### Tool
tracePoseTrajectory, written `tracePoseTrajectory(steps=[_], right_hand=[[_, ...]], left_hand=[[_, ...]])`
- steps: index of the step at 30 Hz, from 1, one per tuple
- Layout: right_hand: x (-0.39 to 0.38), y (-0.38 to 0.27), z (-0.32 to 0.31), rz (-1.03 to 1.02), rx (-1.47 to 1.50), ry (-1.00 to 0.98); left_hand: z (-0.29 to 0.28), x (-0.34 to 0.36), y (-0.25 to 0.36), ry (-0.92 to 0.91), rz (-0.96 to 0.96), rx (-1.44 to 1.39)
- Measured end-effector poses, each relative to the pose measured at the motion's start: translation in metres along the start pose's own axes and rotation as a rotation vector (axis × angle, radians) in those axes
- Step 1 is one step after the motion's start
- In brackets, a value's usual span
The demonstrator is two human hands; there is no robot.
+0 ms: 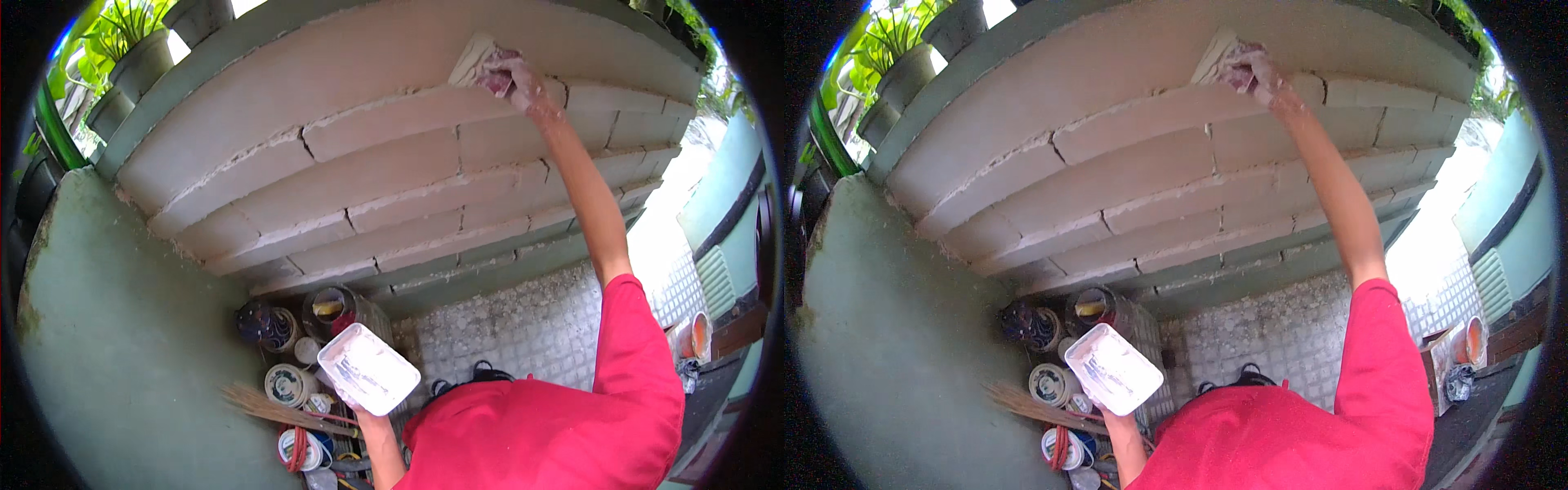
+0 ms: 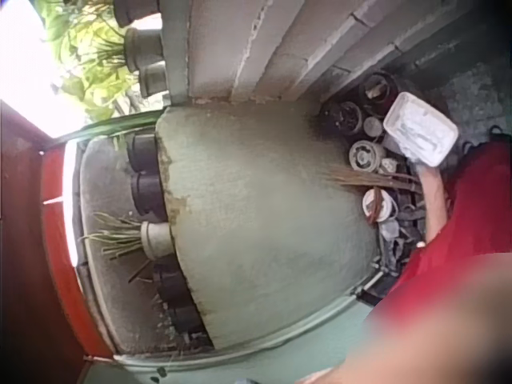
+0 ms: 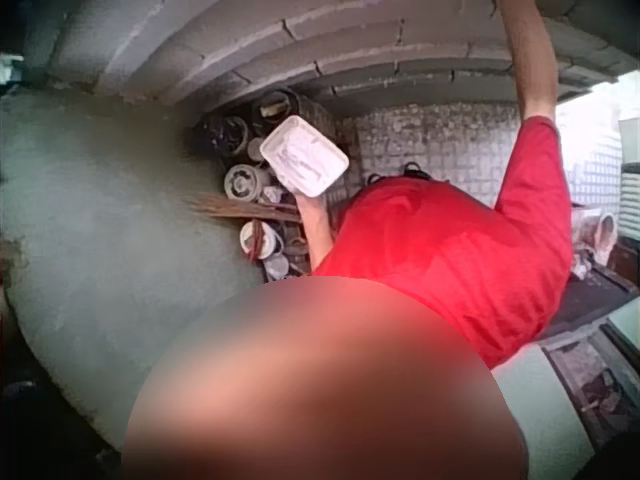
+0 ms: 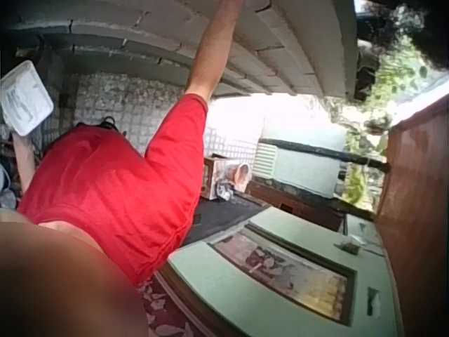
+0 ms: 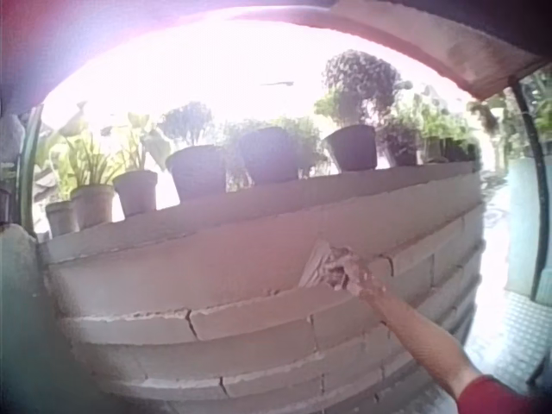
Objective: Repairing a wall by applying putty or plaster to fill cracks.
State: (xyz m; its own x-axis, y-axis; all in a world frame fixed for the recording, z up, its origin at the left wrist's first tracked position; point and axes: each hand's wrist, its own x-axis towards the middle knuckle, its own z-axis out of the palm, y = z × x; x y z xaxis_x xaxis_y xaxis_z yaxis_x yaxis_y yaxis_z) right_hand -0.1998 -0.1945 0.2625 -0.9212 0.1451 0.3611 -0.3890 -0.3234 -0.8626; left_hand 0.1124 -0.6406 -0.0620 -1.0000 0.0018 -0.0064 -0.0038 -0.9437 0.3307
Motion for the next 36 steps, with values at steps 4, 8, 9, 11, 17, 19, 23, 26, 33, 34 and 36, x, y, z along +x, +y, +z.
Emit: tracePoseTrajectory(steps=[4,8,9,11,17,19,23,26,33,34,36], right_hand=[[-0.009,0.009,0.006,0.001,0.169,-0.013],[0.0,0.019,0.02,-0.036,0.107,0.299],[0.004,0.021,0.022,-0.115,-0.017,0.394],[0.015,0.021,0.027,-0.441,-0.545,0.537],[0.03,0.023,0.057,-0.738,-1.446,0.589],[0.029,0.031,0.07,-0.673,-1.502,0.6],[0.027,0.044,0.08,-0.753,-1.51,0.431],[0.021,0.043,0.072,-0.692,-1.535,0.261],[0.015,0.04,0.076,-0.596,-1.761,0.276],[0.016,0.043,0.079,-0.534,-1.761,0.255],[0.019,0.047,0.082,-0.602,-1.727,0.157]], left_hand=[[0.017,0.014,-0.015,-0.003,-0.038,0.011],[0.029,0.021,-0.03,-0.017,-0.109,-0.08],[0.032,0.023,-0.032,-0.016,-0.12,-0.098],[0.036,0.028,-0.035,-0.011,-0.137,-0.141],[0.048,0.037,-0.03,0.023,-0.156,-0.188],[0.05,0.041,-0.028,0.003,-0.147,-0.21],[0.052,0.055,-0.016,0.036,-0.128,-0.198],[0.053,0.064,-0.01,0.032,-0.127,-0.175],[0.049,0.086,-0.004,0.034,-0.174,-0.141],[0.047,0.089,-0.004,0.037,-0.185,-0.142],[0.043,0.096,-0.005,0.04,-0.202,-0.137]])
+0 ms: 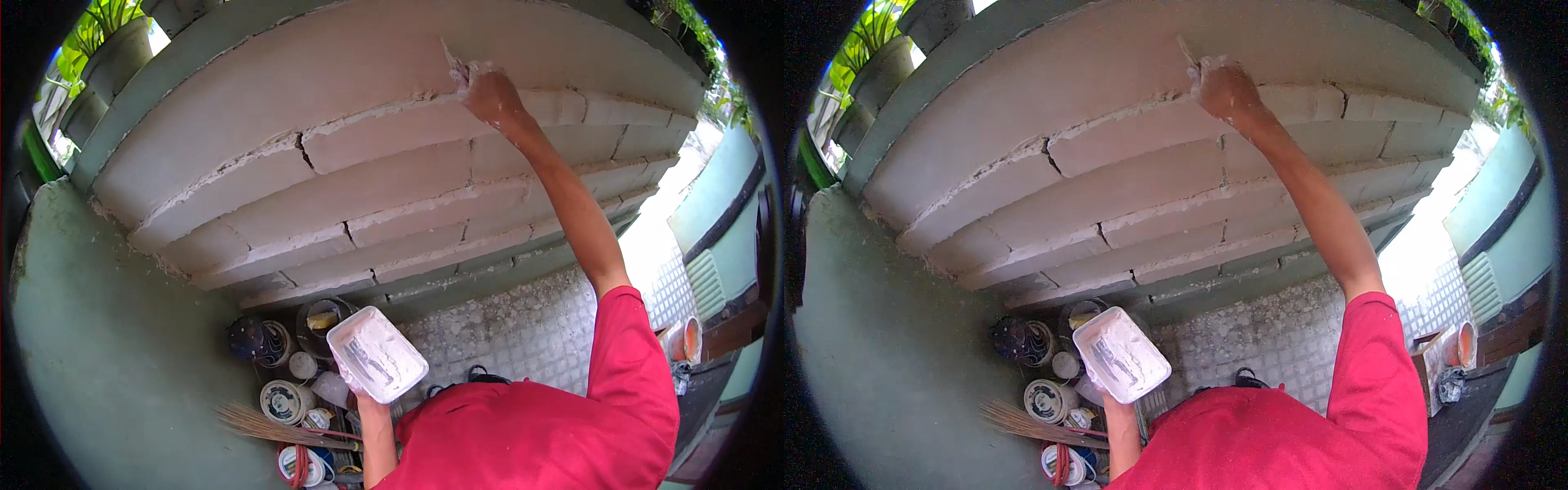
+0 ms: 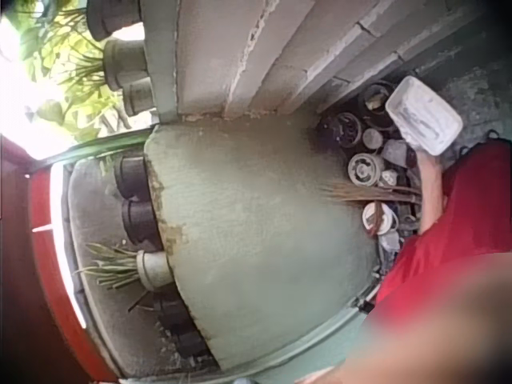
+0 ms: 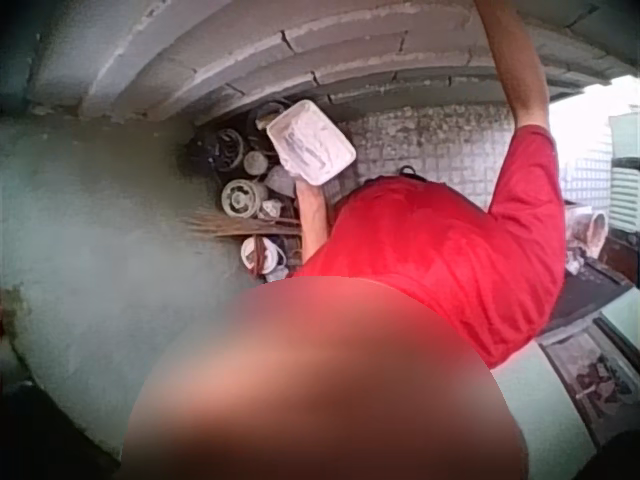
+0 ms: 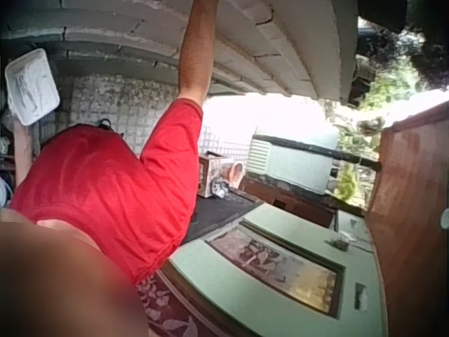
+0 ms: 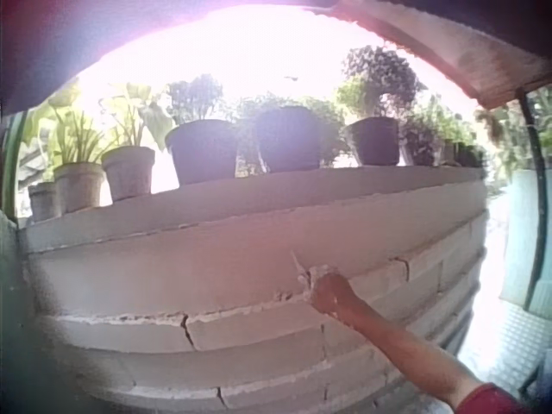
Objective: Repairing a wall by applying putty or plaster to fill cracks.
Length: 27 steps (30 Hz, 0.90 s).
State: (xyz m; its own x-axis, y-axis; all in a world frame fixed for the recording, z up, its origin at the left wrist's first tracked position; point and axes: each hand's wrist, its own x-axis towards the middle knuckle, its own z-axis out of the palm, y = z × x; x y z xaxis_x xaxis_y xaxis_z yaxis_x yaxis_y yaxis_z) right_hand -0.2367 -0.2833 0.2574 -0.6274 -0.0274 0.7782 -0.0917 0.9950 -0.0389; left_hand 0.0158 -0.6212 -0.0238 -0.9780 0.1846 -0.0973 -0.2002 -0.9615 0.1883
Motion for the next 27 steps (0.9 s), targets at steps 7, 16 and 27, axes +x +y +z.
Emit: tracePoseTrajectory(steps=[7,16,27], right_hand=[[0.01,0.009,0.02,-0.174,0.167,-0.016],[0.036,-0.011,0.037,-0.11,0.174,-0.078],[0.04,-0.018,0.038,-0.062,0.43,-0.005]], left_hand=[[-0.007,0.024,-0.005,0.032,-0.055,0.039],[-0.005,0.025,0.0,0.09,0.004,0.064],[0.003,0.023,0.001,0.11,0.003,0.056]])
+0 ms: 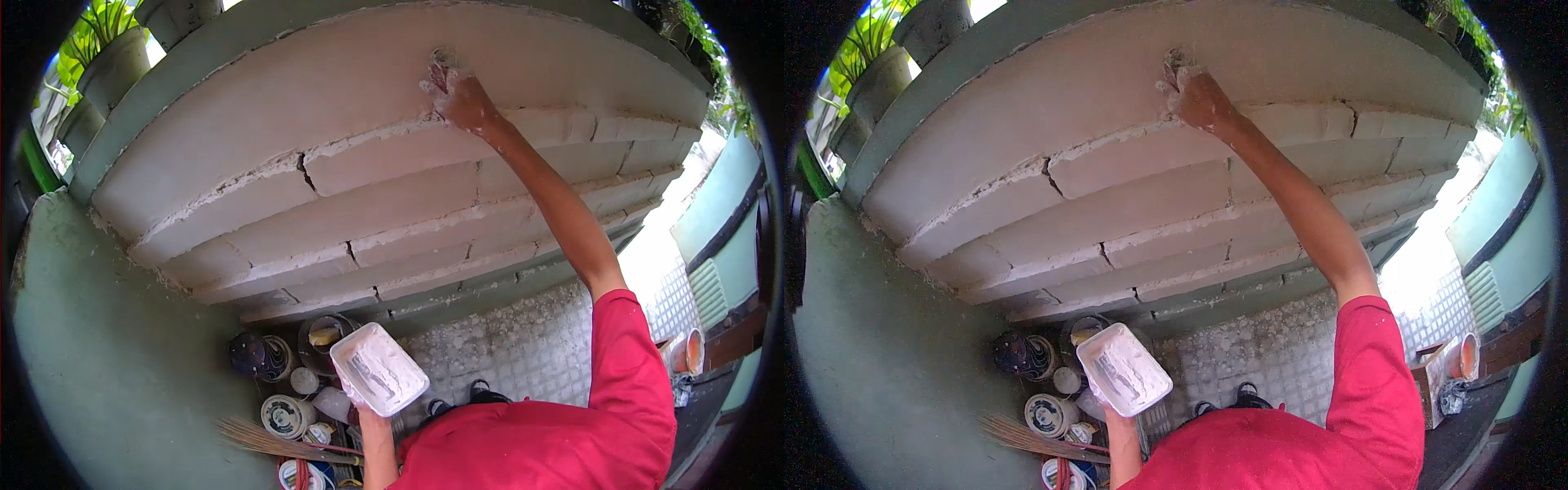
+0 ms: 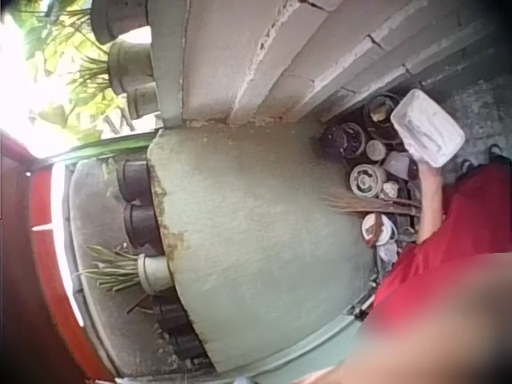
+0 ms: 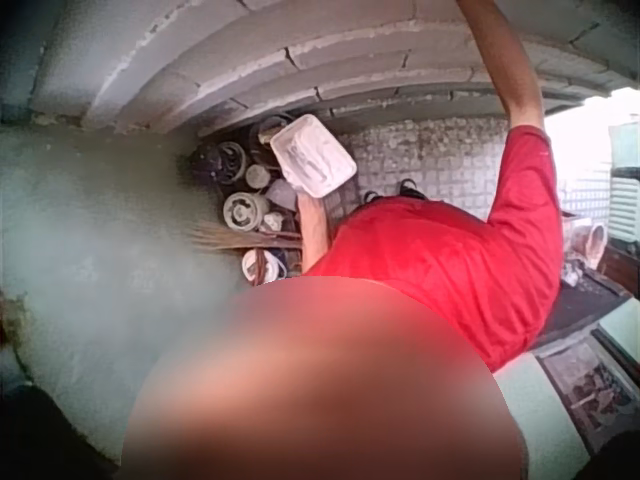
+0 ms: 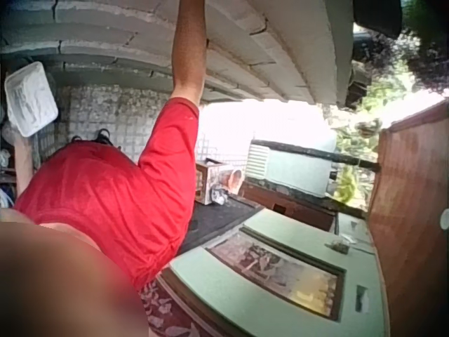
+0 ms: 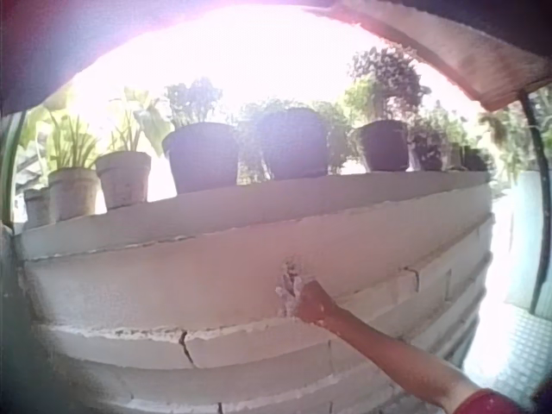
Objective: Repairing a wall by applying putty or plaster to fill cracks.
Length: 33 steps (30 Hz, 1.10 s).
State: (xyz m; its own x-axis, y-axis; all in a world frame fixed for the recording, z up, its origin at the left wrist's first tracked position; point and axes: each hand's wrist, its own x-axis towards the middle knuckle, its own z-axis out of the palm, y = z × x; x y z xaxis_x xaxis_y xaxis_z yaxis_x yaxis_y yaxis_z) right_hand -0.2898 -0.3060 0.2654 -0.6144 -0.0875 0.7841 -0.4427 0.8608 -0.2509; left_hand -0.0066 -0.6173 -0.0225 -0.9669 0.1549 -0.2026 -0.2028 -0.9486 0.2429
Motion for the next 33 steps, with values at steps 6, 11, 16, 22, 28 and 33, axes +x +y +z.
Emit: tracePoseTrajectory(steps=[6,11,16,22,28,33], right_hand=[[0.002,-0.004,0.008,-0.017,-0.07,0.002],[0.019,-0.03,0.027,-0.194,0.121,0.035],[0.04,-0.09,0.046,-0.117,0.246,-0.188],[0.017,-0.084,0.012,-0.393,0.138,-0.05],[-0.031,0.019,-0.083,0.257,0.226,-0.028],[-0.036,0.072,-0.076,0.091,-0.115,0.03]], left_hand=[[0.005,-0.005,-0.019,0.007,0.006,0.001],[0.015,-0.014,-0.039,-0.02,-0.002,-0.005],[0.016,-0.038,-0.045,-0.03,0.071,-0.01],[0.011,-0.055,-0.05,0.009,0.19,0.049],[0.01,-0.048,-0.048,-0.056,0.065,0.01],[0.019,-0.033,-0.047,-0.052,-0.037,0.002]])
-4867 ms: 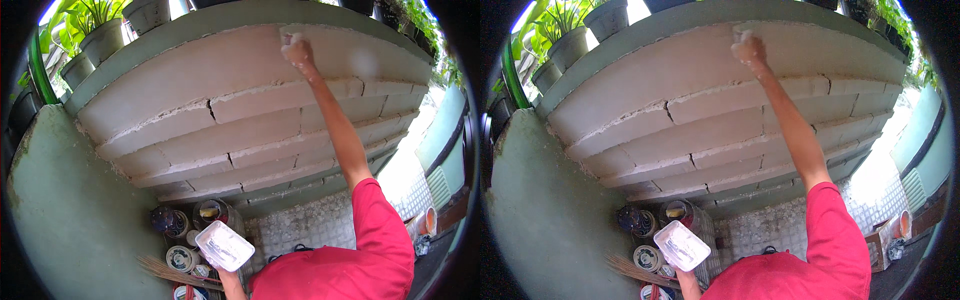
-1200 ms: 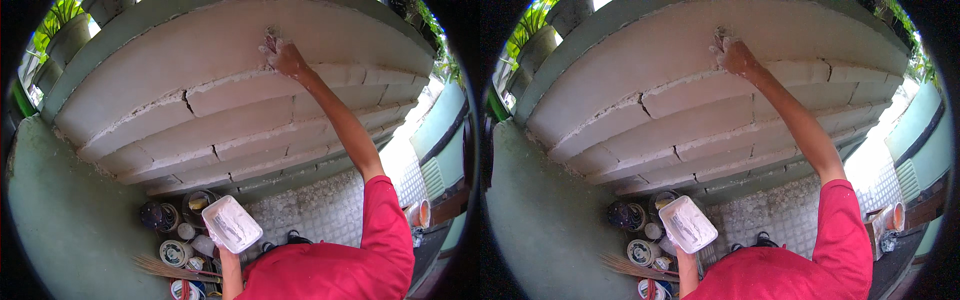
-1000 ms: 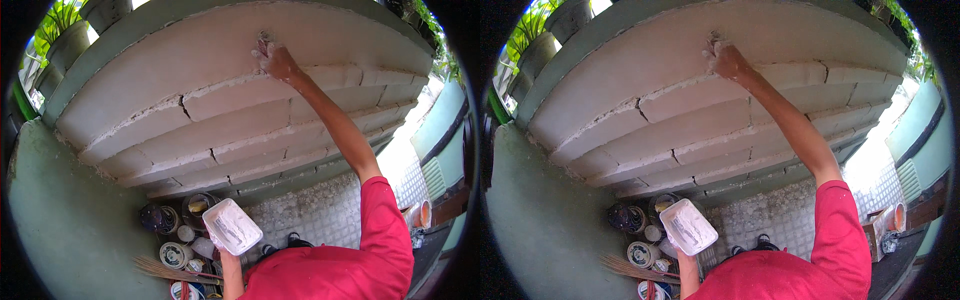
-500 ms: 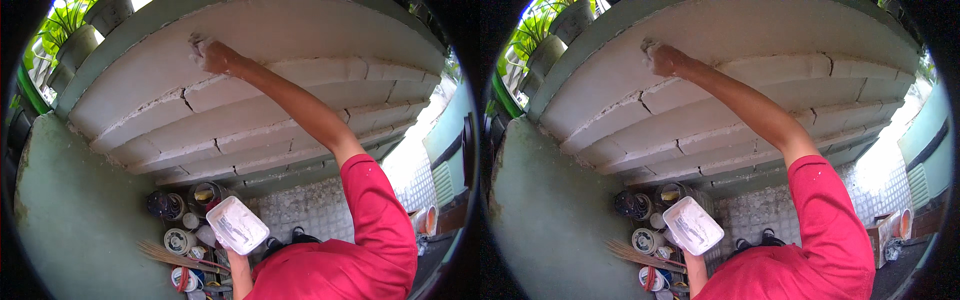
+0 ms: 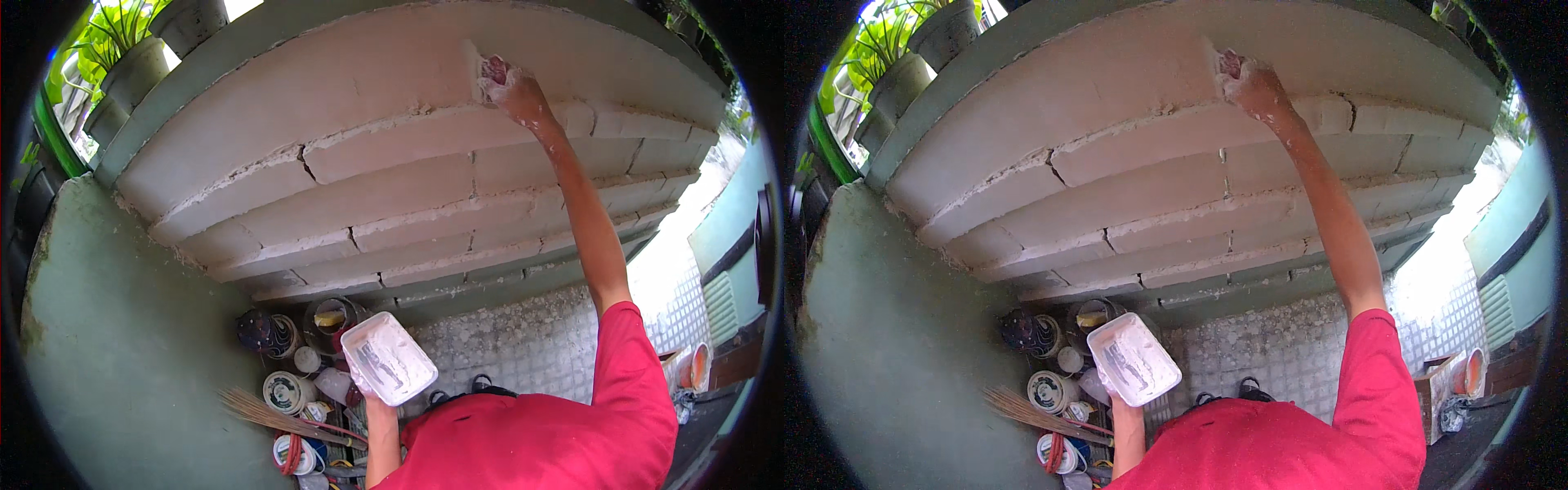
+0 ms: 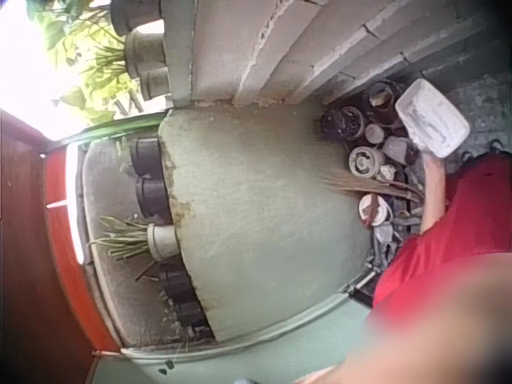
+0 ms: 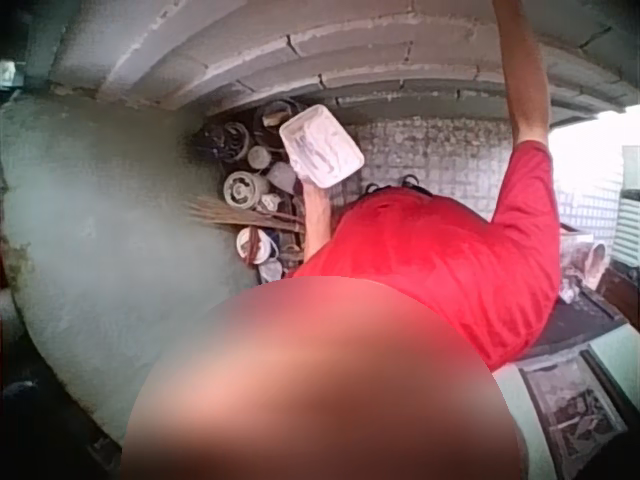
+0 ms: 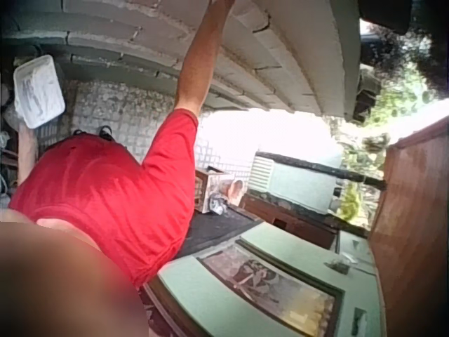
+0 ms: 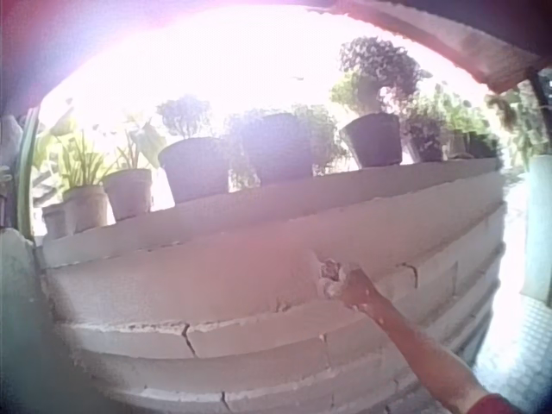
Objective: Repairing a wall by applying putty or plaster to fill cracks.
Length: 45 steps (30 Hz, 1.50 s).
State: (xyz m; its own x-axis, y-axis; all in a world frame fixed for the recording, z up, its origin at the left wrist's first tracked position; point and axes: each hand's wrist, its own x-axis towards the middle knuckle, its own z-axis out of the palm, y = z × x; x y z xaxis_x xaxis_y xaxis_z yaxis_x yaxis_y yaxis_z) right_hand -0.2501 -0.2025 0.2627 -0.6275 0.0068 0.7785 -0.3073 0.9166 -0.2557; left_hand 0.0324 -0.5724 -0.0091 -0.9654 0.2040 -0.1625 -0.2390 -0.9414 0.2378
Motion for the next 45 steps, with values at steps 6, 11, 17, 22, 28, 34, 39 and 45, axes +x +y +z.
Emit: tracePoseTrajectory(steps=[6,11,17,22,28,34,39,45], right_hand=[[-0.001,-0.03,0.027,-0.014,-0.089,0.153],[-0.005,-0.098,0.052,0.136,0.027,0.213],[0.013,-0.173,0.084,0.119,0.114,0.102],[0.015,-0.204,0.077,-0.026,0.068,0.023],[0.013,-0.15,0.034,0.252,0.147,0.129],[0.012,-0.185,0.105,0.124,0.039,0.149],[0.005,-0.22,0.143,-0.108,-0.137,-0.068],[-0.012,-0.154,0.057,0.189,0.273,0.304]], left_hand=[[0.005,-0.006,0.009,-0.085,0.024,-0.05],[-0.011,-0.015,0.026,-0.03,0.1,-0.01],[-0.027,-0.021,0.048,-0.007,0.144,0.03],[-0.033,-0.027,0.059,-0.003,0.167,0.057],[-0.041,-0.034,0.071,-0.004,0.204,0.047],[-0.052,-0.039,0.081,0.023,0.239,0.06],[-0.06,-0.034,0.082,-0.004,0.211,0.157],[-0.058,-0.035,0.08,-0.025,0.19,0.1]])
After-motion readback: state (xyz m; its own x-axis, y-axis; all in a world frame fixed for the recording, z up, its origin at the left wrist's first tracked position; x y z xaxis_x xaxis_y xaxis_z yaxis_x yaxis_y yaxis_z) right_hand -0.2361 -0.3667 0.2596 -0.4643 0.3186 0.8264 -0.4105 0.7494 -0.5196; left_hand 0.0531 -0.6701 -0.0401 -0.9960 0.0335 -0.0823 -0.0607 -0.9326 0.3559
